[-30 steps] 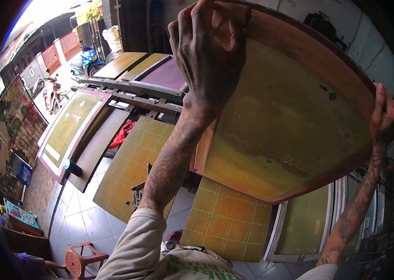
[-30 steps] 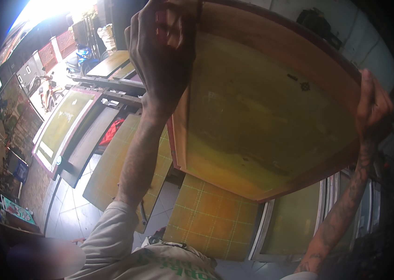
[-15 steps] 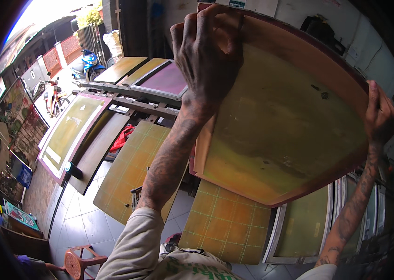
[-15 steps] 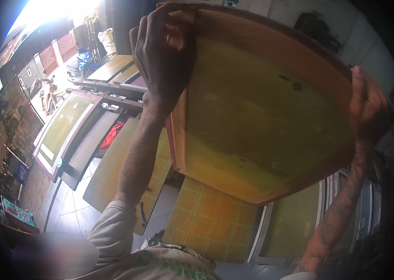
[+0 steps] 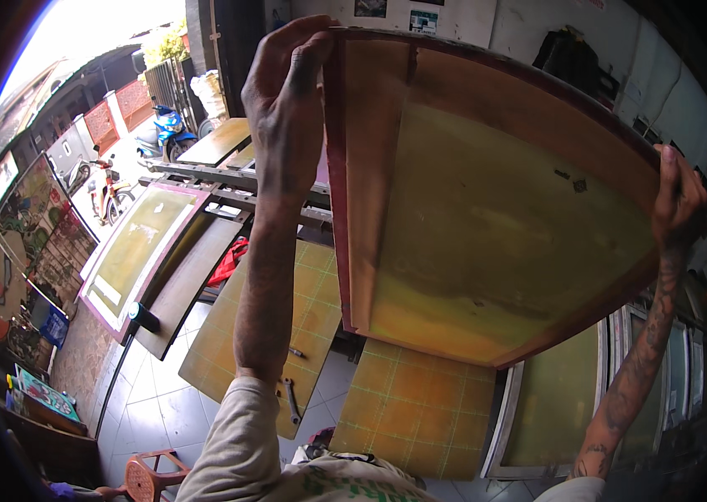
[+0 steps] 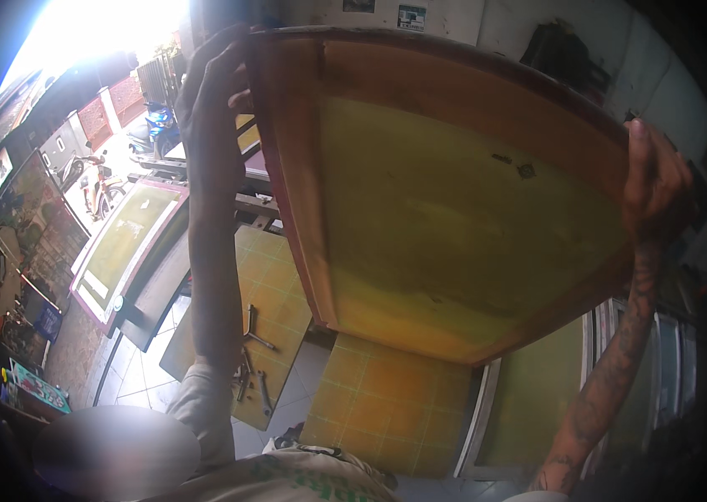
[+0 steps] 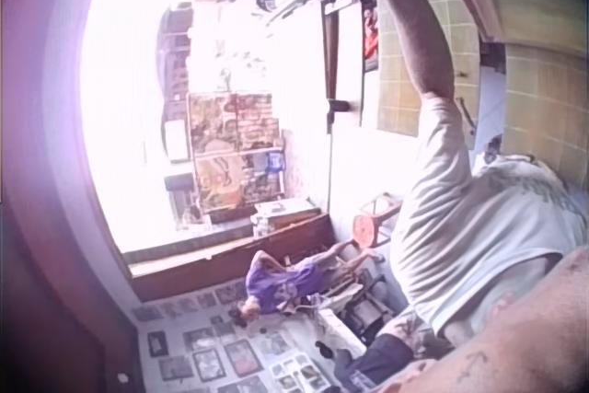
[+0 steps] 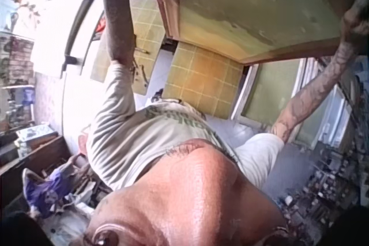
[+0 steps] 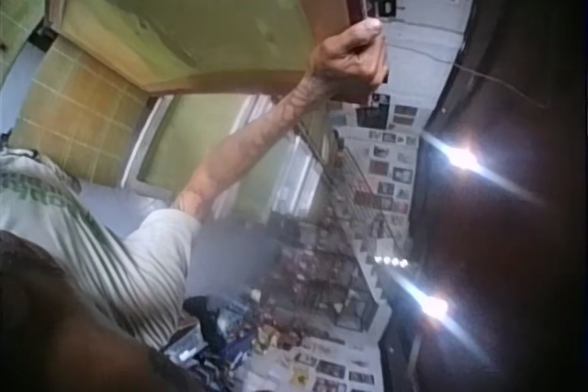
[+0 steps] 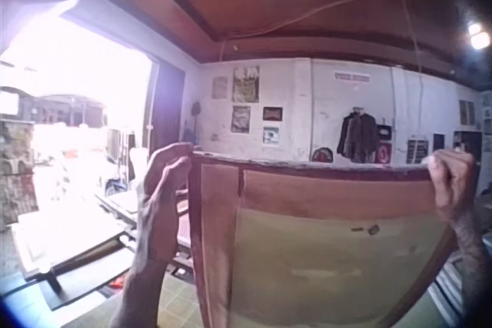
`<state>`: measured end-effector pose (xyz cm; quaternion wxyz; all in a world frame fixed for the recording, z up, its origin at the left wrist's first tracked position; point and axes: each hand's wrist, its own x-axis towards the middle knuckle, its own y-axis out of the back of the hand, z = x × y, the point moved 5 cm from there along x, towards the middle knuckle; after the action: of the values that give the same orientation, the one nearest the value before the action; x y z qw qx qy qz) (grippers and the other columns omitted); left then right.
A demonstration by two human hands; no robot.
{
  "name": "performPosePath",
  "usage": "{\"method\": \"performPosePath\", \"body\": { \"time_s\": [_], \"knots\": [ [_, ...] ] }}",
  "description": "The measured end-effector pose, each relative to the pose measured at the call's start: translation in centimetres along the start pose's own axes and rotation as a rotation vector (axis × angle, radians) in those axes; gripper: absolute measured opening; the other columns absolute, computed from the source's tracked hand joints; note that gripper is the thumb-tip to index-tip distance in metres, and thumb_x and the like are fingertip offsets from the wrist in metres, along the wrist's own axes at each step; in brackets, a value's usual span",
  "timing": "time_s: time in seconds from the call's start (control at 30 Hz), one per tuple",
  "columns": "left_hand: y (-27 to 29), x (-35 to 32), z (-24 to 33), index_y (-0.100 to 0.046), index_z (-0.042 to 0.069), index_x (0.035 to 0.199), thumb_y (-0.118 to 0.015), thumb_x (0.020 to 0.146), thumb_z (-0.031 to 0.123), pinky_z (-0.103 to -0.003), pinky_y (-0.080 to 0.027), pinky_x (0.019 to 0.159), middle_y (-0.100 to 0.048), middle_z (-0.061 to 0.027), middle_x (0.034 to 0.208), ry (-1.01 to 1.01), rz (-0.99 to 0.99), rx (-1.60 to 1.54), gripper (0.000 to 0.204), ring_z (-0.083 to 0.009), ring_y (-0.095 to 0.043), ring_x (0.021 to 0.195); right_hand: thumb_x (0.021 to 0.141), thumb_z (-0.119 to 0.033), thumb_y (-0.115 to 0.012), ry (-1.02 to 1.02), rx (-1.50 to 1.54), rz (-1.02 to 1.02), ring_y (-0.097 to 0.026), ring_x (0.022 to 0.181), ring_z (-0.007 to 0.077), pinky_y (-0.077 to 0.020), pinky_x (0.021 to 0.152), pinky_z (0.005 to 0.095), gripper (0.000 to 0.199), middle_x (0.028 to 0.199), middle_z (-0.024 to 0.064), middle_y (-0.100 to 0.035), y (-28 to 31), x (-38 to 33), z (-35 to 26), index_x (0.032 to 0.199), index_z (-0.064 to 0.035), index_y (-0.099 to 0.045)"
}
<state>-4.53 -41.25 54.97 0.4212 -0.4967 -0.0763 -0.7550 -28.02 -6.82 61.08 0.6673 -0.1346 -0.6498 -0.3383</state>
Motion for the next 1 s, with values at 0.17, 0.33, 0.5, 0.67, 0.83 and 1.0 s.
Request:
{"method": "performPosePath", "body": {
  "time_s": [0.17, 0.33, 0.5, 0.67, 0.83, 1.0],
  "knots": [
    [-0.5, 0.2, -0.9, -0.066, 0.007, 0.112, -0.054, 0.097, 0.031, -0.026, -0.046, 0.067, -0.062, -0.0016, 0.098, 0.298, -0.046, -0.145, 0.031, -0.0104, -0.058, 0.080, 0.105, -0.034, -0.044, -0.005, -0.012, -0.059, -0.068, 0.097, 0.0328, -0.0496, 0.086, 0.0371, 0.043, 0.102, 0.0141, -0.073, -0.7, 0.2, 0.1, 0.104, -0.0018, -0.073],
    [-0.9, 0.6, -1.2, -0.068, 0.007, 0.100, -0.054, 0.096, 0.032, -0.026, -0.041, 0.048, -0.059, 0.0025, 0.069, 0.345, -0.201, -0.176, 0.029, -0.0083, -0.051, 0.054, 0.105, -0.035, -0.043, -0.042, -0.016, -0.082, -0.068, 0.097, 0.0328, -0.0498, 0.085, 0.0373, 0.044, 0.102, 0.0141, -0.073, -0.4, 0.2, -0.1, 0.105, -0.0025, -0.073],
    [-1.3, 0.9, 0.4, -0.068, 0.008, 0.095, -0.054, 0.096, 0.032, -0.025, -0.039, 0.045, -0.058, 0.0018, 0.066, 0.305, -0.220, -0.237, 0.028, -0.0082, -0.051, 0.051, 0.105, -0.034, -0.043, -0.044, -0.004, -0.072, -0.067, 0.097, 0.0336, -0.0499, 0.085, 0.0385, 0.044, 0.102, 0.0148, -0.073, -0.1, 0.2, -0.5, 0.106, -0.0020, -0.073],
    [-1.3, 0.6, -0.4, -0.068, 0.008, 0.094, -0.055, 0.094, 0.033, -0.025, -0.037, 0.043, -0.055, 0.0022, 0.063, 0.303, -0.200, -0.134, 0.029, -0.0081, -0.049, 0.049, 0.105, -0.032, -0.042, -0.018, -0.013, -0.056, -0.067, 0.096, 0.0345, -0.0502, 0.085, 0.0387, 0.044, 0.102, 0.0153, -0.072, 0.0, -0.2, -0.2, 0.105, -0.0002, -0.072],
    [-1.0, 1.4, -1.2, -0.065, 0.008, 0.087, -0.058, 0.091, 0.034, -0.026, -0.033, 0.039, -0.050, 0.0035, 0.059, 0.364, -0.197, -0.172, 0.028, -0.0070, -0.046, 0.046, 0.103, -0.040, -0.040, -0.015, 0.000, -0.003, -0.068, 0.090, 0.0329, -0.0508, 0.082, 0.0387, 0.048, 0.094, 0.0111, -0.073, 0.2, 0.1, -0.9, 0.101, -0.0076, -0.075],
    [-1.4, 1.0, -2.3, -0.063, 0.007, 0.086, -0.059, 0.089, 0.027, -0.026, -0.034, 0.039, -0.053, 0.0023, 0.064, 0.580, -0.196, -0.273, 0.021, -0.0075, -0.047, 0.047, 0.103, -0.040, -0.040, -0.007, 0.000, -0.001, -0.068, 0.090, 0.0328, -0.0506, 0.083, 0.0387, 0.048, 0.094, 0.0110, -0.073, 0.1, 0.1, -0.7, 0.100, -0.0075, -0.075]
  ]
}}
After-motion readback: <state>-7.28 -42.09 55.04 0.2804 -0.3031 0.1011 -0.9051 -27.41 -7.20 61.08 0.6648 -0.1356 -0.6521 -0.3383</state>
